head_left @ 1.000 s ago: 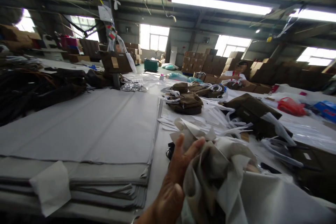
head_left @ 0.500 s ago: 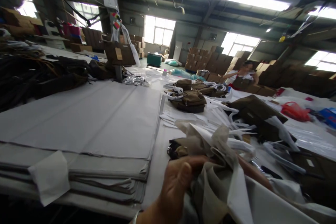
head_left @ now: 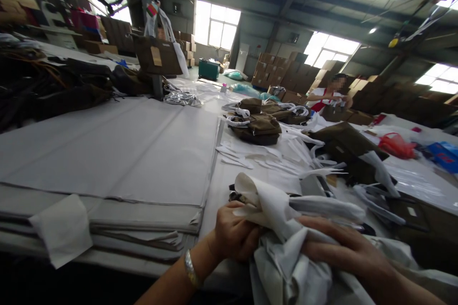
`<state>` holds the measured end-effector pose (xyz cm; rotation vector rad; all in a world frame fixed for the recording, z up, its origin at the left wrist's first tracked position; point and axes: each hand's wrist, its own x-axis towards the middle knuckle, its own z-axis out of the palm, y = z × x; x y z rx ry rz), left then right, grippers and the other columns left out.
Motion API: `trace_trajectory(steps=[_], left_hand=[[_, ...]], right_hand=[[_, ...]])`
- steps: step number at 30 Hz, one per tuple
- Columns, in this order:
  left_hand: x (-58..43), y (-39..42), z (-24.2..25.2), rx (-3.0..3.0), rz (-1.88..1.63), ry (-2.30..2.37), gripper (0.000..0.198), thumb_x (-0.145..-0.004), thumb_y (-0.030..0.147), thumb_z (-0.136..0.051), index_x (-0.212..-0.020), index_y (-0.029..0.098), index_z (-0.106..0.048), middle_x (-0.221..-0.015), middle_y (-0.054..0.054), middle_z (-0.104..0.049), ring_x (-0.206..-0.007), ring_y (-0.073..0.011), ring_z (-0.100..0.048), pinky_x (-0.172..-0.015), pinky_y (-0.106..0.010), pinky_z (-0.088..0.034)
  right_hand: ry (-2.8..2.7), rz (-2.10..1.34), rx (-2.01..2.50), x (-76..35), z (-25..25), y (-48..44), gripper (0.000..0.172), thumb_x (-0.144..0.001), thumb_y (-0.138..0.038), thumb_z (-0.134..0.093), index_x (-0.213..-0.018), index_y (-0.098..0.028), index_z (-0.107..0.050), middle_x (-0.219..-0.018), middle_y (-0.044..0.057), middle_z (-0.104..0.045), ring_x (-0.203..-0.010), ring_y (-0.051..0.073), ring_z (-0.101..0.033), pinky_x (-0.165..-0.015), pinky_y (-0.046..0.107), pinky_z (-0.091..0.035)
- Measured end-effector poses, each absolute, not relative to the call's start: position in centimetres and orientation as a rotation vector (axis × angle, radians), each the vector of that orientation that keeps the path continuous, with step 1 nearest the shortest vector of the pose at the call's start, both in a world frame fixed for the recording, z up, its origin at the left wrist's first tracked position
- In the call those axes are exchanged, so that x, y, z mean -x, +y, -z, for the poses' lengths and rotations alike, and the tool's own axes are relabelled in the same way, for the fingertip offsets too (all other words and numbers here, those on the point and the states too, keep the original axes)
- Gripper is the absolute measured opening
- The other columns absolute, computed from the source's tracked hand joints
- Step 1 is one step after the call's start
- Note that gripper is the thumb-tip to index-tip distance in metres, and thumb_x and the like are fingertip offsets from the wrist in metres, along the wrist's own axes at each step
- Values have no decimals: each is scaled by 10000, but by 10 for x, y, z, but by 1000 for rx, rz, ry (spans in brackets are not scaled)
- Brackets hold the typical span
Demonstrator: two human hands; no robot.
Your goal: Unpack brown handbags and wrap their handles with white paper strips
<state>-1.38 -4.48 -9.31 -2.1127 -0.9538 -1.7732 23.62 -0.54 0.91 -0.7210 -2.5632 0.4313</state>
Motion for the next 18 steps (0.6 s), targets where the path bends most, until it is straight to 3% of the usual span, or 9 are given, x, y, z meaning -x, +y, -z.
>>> trace_trajectory(steps=[1,3,8,13,16,18], left_hand=[[11,-45,93,2080,1835,-953,189,-879,194,-421,-703,222,-482,-484,13,-538,-412,-142,-485,-530,-302,-394],[6,-48,93,2036,1942,-951,209,-886,178,-391,-687,231,-426,-473,18,-502,-409,-138,-453,-521,-303,-355],[-4,-51,96,2018,2090,-947,246,-907,153,-362,-674,230,-383,-467,32,-432,-424,-132,-368,-534,-309,-325],[3,-53,89,2093,2126,-1048,299,-918,169,-415,-634,230,-342,-480,53,-355,-432,-113,-320,-519,-294,-296],[18,-55,64,2129,2165,-1303,236,-966,144,-463,-741,193,-517,-597,25,-515,-518,-107,-476,-536,-247,-361],[26,-51,39,2264,2176,-1502,119,-987,198,-518,-1041,191,-623,-835,-8,-679,-660,-107,-606,-605,-210,-452]], right_hand=[[-2635,-388,659,-237,-12,-11,225,-845,-454,-693,-1046,-401,-781,-1186,48,-741,-1066,235,-722,-910,263,-562],[-2800,-324,605,-237,-18,-18,308,-827,-349,-723,-1130,-401,-744,-1277,54,-698,-1122,231,-696,-955,258,-541],[-3146,-201,616,-217,-32,-20,355,-943,-219,-574,-1271,-321,-664,-1435,37,-590,-1316,199,-562,-1101,256,-442],[-3284,-254,677,-204,-30,-10,412,-954,-160,-539,-1329,-319,-600,-1510,34,-511,-1313,196,-565,-1080,265,-473],[-3257,-274,638,-208,-26,-6,399,-942,-125,-514,-1294,-283,-614,-1526,70,-488,-1287,205,-587,-1045,273,-496],[-3236,-311,642,-210,-26,-7,424,-925,-114,-522,-1303,-288,-608,-1513,68,-503,-1292,209,-582,-1044,275,-492]])
